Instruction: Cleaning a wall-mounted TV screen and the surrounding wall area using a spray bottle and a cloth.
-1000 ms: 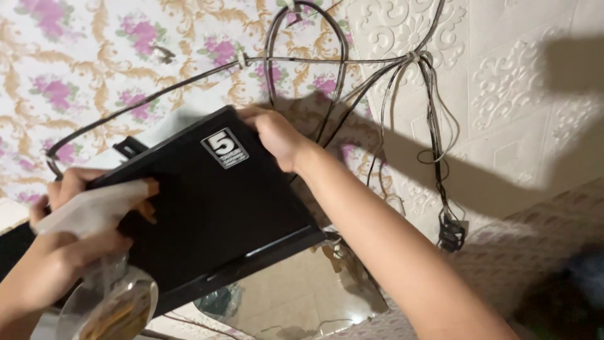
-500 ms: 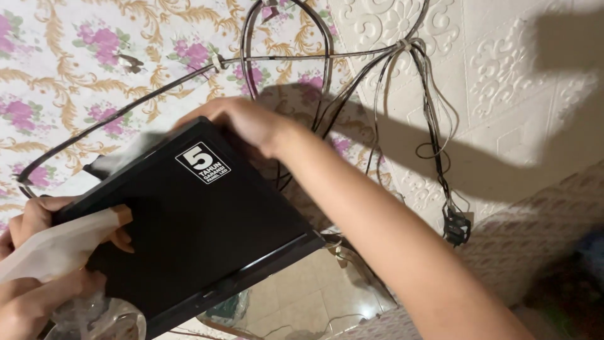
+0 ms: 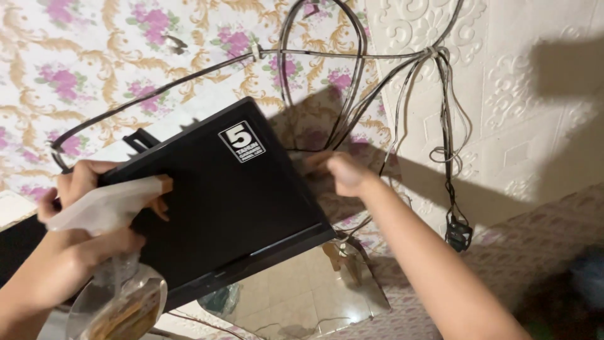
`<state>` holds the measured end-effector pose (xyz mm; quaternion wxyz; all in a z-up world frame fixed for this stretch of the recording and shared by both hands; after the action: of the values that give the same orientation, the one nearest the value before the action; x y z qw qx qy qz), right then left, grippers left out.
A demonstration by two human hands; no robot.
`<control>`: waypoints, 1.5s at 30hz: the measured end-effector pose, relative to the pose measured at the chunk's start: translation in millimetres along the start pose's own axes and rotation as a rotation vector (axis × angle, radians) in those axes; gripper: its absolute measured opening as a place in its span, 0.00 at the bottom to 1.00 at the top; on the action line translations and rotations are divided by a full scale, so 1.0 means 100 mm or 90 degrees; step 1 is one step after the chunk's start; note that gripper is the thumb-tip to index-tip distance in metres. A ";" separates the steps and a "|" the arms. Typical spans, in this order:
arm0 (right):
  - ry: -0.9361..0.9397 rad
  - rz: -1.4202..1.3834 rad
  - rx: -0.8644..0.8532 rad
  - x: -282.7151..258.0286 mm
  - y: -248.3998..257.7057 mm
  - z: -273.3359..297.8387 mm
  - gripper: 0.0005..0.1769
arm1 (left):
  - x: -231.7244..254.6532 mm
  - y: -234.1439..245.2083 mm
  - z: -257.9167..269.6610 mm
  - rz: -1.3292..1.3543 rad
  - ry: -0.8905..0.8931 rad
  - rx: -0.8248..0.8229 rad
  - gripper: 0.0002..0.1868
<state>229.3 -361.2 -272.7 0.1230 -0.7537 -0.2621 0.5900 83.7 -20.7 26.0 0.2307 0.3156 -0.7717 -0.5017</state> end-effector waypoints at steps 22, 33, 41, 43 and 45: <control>0.584 0.608 0.700 -2.43 -0.70 1.09 0.34 | 0.29 -0.03 -0.08 0.116 -0.052 0.091 0.41; 0.504 1.061 0.155 -1.01 -0.67 0.93 0.41 | 0.35 -0.02 -0.08 0.125 -0.048 0.104 0.39; 0.435 1.144 0.090 -0.64 -0.79 0.10 0.21 | 0.45 0.01 -0.07 0.097 -0.039 0.084 0.37; 0.481 1.541 -0.029 -0.26 -0.73 0.15 0.21 | 0.44 0.02 -0.08 0.092 -0.057 0.089 0.36; 0.299 1.078 0.042 -0.69 -0.75 0.57 0.17 | 0.42 0.01 -0.09 0.113 -0.053 0.091 0.37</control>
<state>144.9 -343.0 -193.7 -0.2834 -0.7928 0.4346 0.3197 60.8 -56.5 31.9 0.2188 0.2405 -0.8392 -0.4359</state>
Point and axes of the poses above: each hand's wrist, its own z-axis away from the middle knuckle, its own y-axis out of the back of the hand, x = y × z, the point moved 9 cm from there along -z, towards the middle knuckle, and after that the axes turned 3 degrees about z, right-handed, at the moved point
